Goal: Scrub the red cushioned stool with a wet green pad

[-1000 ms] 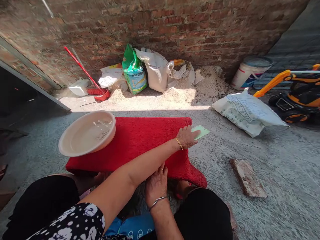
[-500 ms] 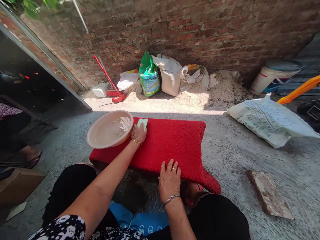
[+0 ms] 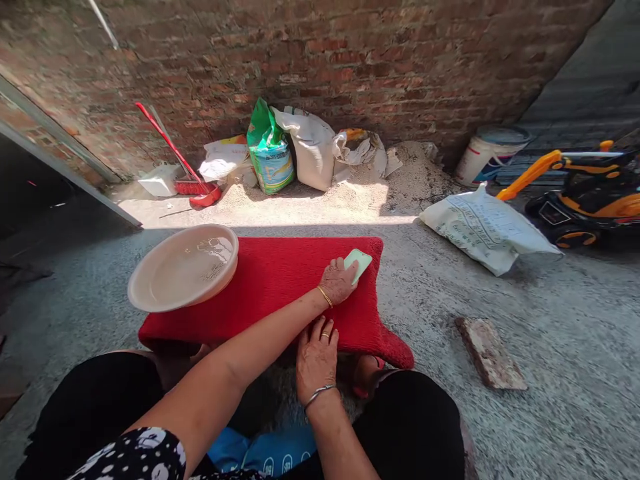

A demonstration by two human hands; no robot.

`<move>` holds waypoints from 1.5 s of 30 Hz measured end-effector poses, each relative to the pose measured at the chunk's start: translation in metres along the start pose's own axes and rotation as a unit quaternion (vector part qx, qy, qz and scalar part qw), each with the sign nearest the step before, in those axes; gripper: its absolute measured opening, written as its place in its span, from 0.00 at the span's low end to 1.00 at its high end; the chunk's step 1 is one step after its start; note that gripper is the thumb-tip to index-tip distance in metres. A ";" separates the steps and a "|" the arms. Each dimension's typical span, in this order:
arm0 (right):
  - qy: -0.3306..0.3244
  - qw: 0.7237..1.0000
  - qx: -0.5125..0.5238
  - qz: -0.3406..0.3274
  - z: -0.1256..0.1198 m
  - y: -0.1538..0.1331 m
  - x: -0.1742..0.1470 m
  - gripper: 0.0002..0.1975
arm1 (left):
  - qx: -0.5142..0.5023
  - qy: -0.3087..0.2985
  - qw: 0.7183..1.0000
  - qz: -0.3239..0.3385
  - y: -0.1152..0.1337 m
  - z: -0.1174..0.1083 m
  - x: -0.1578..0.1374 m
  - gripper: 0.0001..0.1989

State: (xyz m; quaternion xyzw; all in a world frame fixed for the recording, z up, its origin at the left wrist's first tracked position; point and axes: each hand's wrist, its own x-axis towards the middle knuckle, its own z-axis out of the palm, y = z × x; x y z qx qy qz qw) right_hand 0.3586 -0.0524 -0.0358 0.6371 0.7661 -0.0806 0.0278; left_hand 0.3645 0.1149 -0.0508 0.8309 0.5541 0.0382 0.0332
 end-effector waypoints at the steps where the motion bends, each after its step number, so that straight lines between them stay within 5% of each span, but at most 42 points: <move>1: -0.002 1.000 0.007 0.000 0.000 0.000 0.001 0.25 | -0.004 -0.010 0.999 0.038 0.006 -0.002 0.003 0.27; 4: -0.009 1.000 0.028 -0.004 0.001 0.002 0.002 0.24 | -0.005 -0.011 0.996 0.089 0.008 -0.010 0.016 0.25; 10: -0.008 0.999 0.050 -0.002 0.000 0.001 0.003 0.25 | 0.021 0.001 1.000 -0.022 -0.001 -0.022 0.034 0.25; 16: -0.001 0.998 0.055 0.005 0.001 -0.002 0.004 0.24 | 0.004 -0.049 0.970 0.240 0.007 -0.010 0.009 0.24; 20: 0.026 0.998 0.050 0.002 0.003 -0.001 0.003 0.23 | 0.029 -0.016 0.987 0.157 -0.003 -0.009 -0.002 0.24; 26: 0.025 0.998 0.055 0.012 0.002 -0.004 0.002 0.23 | 0.004 -0.063 0.948 0.312 -0.021 -0.024 -0.026 0.23; 28: 0.026 0.998 0.051 0.010 0.001 -0.005 0.002 0.23 | -0.022 -0.032 0.973 0.229 -0.035 -0.028 -0.034 0.22; 30: 0.027 0.998 0.048 0.003 0.002 -0.003 0.001 0.24 | -0.027 0.013 0.997 0.075 -0.052 -0.030 -0.039 0.23; 33: 0.032 0.998 0.062 -0.003 0.002 0.002 -0.001 0.26 | 0.003 0.052 0.989 -0.135 -0.069 -0.025 -0.046 0.24; 35: 0.055 0.994 0.097 -0.010 0.001 0.006 -0.004 0.24 | 0.025 0.052 0.983 -0.173 -0.068 -0.018 -0.050 0.24; 38: 0.158 0.964 0.211 -0.040 -0.004 0.012 -0.012 0.14 | 0.046 0.029 0.996 -0.068 -0.048 -0.007 -0.055 0.25; 42: 0.319 0.868 0.372 -0.076 -0.016 0.020 -0.021 0.11 | 0.033 -0.010 0.993 0.115 -0.024 -0.007 -0.065 0.26; 45: 0.352 0.843 0.401 -0.071 -0.020 0.022 -0.021 0.09 | 0.018 0.034 0.997 0.064 -0.041 -0.019 -0.078 0.25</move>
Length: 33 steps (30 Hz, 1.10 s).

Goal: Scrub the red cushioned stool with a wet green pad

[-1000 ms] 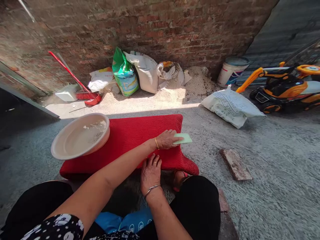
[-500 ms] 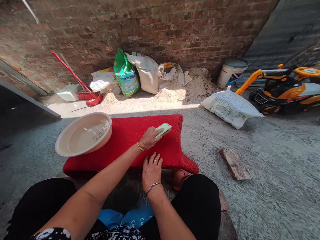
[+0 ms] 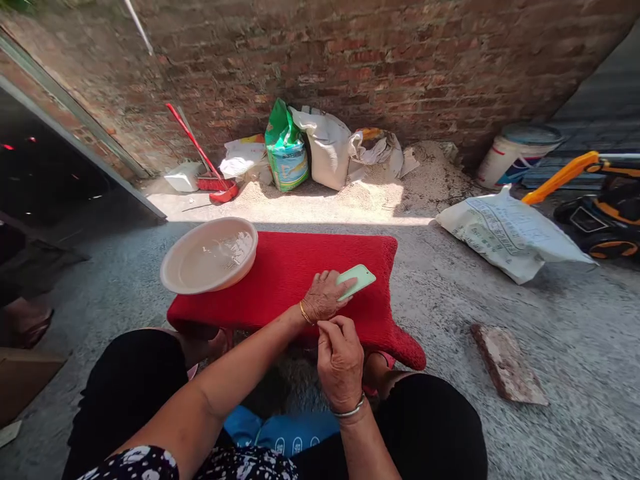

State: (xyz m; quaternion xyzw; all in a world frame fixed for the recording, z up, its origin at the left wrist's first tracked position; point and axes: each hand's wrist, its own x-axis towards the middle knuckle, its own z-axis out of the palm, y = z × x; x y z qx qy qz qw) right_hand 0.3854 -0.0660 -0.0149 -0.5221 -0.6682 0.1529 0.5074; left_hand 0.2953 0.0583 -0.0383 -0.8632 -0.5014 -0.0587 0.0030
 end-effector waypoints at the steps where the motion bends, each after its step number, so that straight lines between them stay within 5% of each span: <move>1: -0.004 1.000 0.002 0.004 0.001 -0.001 0.000 0.09 | 0.002 0.019 0.998 -0.053 -0.013 -0.005 -0.008 0.25; 5: -0.048 0.999 0.016 0.010 0.008 -0.007 -0.003 0.08 | 0.044 0.056 0.955 -0.287 -0.078 -0.017 -0.044 0.24; 9: -0.078 0.997 0.018 0.003 0.014 -0.011 -0.008 0.08 | 0.090 0.037 0.917 -0.387 -0.107 -0.015 -0.058 0.24; 12: -0.072 0.997 0.016 -0.002 0.014 -0.012 -0.008 0.08 | 0.091 0.020 0.924 -0.371 -0.078 -0.004 -0.051 0.25; 16: -0.052 0.998 0.020 -0.014 0.012 -0.011 -0.004 0.10 | 0.048 -0.021 0.980 -0.193 -0.007 0.010 -0.036 0.27; 19: -0.039 0.999 0.020 -0.027 0.012 -0.013 -0.002 0.10 | 0.013 -0.030 0.994 -0.107 0.017 0.008 -0.031 0.27; 23: -0.056 0.998 0.021 -0.031 0.015 -0.017 -0.005 0.10 | 0.034 0.017 0.979 -0.198 -0.021 -0.008 -0.035 0.26; 28: -0.108 0.994 0.023 -0.022 0.018 -0.021 -0.010 0.11 | 0.070 0.038 0.915 -0.395 -0.090 -0.019 -0.031 0.24; 30: -0.117 0.993 0.022 -0.020 0.019 -0.022 -0.011 0.11 | 0.071 0.032 0.916 -0.394 -0.088 -0.013 -0.022 0.24; 33: -0.124 0.992 0.023 -0.023 0.022 -0.023 -0.012 0.11 | 0.064 0.021 0.948 -0.312 -0.045 0.002 -0.008 0.25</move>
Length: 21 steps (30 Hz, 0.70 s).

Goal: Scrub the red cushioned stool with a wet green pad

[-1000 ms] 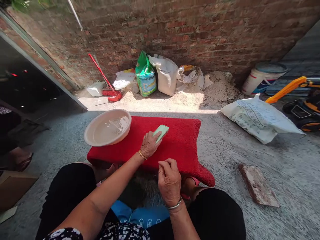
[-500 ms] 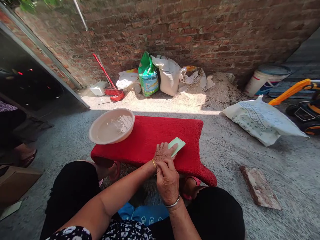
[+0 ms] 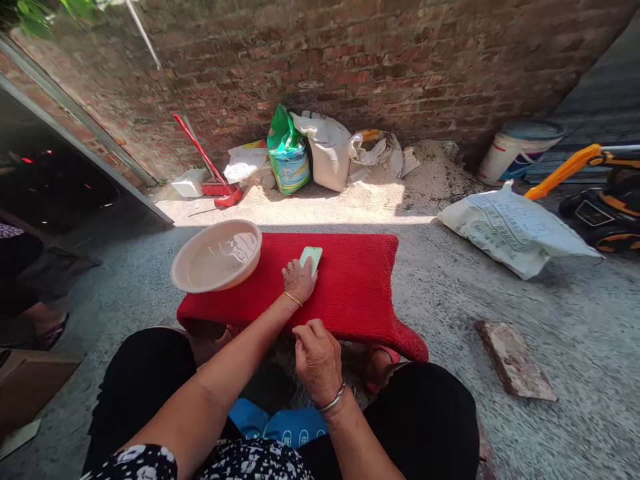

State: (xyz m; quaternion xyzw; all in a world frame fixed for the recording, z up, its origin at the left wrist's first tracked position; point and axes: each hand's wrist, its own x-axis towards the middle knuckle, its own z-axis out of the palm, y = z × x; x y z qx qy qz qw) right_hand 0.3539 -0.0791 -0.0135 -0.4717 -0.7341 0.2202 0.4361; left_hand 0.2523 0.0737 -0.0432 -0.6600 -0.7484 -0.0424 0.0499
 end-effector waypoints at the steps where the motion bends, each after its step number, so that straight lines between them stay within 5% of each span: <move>1: -0.004 1.000 0.001 -0.003 0.001 -0.001 0.000 0.11 | -0.006 -0.001 0.999 0.050 0.019 0.002 -0.009 0.26; 4: -0.012 1.000 0.002 -0.020 0.002 -0.004 -0.001 0.11 | -0.045 -0.011 0.979 0.200 0.066 0.003 -0.035 0.26; 6: -0.011 0.999 0.007 -0.029 0.000 -0.005 -0.001 0.11 | -0.063 -0.004 0.971 0.229 0.074 -0.001 -0.042 0.25; 8: -0.006 0.999 0.013 -0.036 -0.003 -0.006 -0.001 0.11 | -0.061 0.004 0.981 0.183 0.058 -0.005 -0.037 0.24; 14: 0.006 0.999 0.018 -0.046 -0.007 -0.010 -0.002 0.11 | 0.009 0.013 0.997 -0.069 -0.046 -0.017 0.002 0.24; 17: -0.014 0.998 0.021 -0.055 -0.004 -0.016 -0.003 0.12 | 0.035 0.000 0.997 -0.070 -0.064 -0.014 -0.004 0.25; 21: -0.027 0.998 0.023 -0.058 -0.002 -0.021 -0.004 0.12 | 0.039 0.000 0.998 0.049 -0.032 -0.003 -0.050 0.25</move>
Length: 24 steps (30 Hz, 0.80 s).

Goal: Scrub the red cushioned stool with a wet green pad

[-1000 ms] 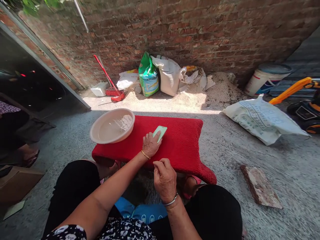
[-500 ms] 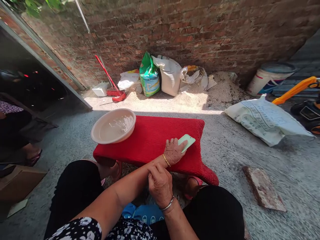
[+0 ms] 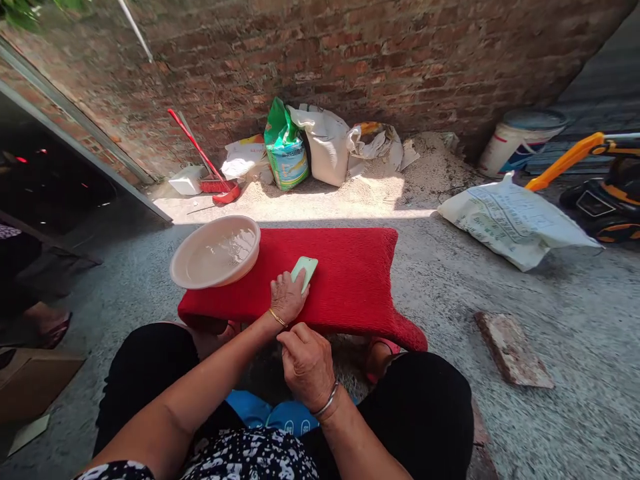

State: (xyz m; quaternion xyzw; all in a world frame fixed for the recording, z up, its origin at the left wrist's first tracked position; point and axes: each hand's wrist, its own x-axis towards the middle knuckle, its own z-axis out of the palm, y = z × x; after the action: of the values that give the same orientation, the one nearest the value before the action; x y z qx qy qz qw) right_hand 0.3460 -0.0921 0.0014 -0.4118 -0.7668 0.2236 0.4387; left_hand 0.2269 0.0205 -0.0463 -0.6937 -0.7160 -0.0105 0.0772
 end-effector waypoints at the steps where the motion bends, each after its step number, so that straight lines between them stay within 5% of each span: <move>1: 0.000 1.000 0.002 -0.003 0.000 -0.001 0.000 0.12 | -0.008 -0.007 0.999 0.041 0.015 0.001 -0.012 0.26; 5: 0.007 0.999 0.015 -0.029 -0.003 -0.005 -0.001 0.12 | -0.062 -0.036 0.985 0.156 0.075 0.001 -0.050 0.29; 8: 0.008 0.999 0.022 -0.037 -0.006 -0.008 -0.003 0.13 | -0.092 -0.038 0.972 0.215 0.093 -0.005 -0.061 0.29; 11: -0.002 0.999 0.020 -0.035 -0.007 -0.008 -0.005 0.12 | -0.098 -0.053 0.969 0.219 0.074 -0.008 -0.061 0.28; 16: -0.023 0.999 0.014 -0.021 -0.006 -0.007 -0.007 0.11 | -0.044 -0.069 0.988 0.129 0.022 -0.001 -0.057 0.27; 24: -0.012 0.999 0.001 -0.034 -0.011 -0.010 -0.007 0.11 | -0.076 -0.053 0.963 0.254 0.038 0.003 -0.053 0.28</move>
State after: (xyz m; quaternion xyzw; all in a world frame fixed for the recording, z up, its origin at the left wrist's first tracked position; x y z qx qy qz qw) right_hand 0.3528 -0.1035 0.0107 -0.3823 -0.7855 0.2143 0.4370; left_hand 0.2663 -0.0304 -0.0590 -0.8560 -0.5167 -0.0082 -0.0138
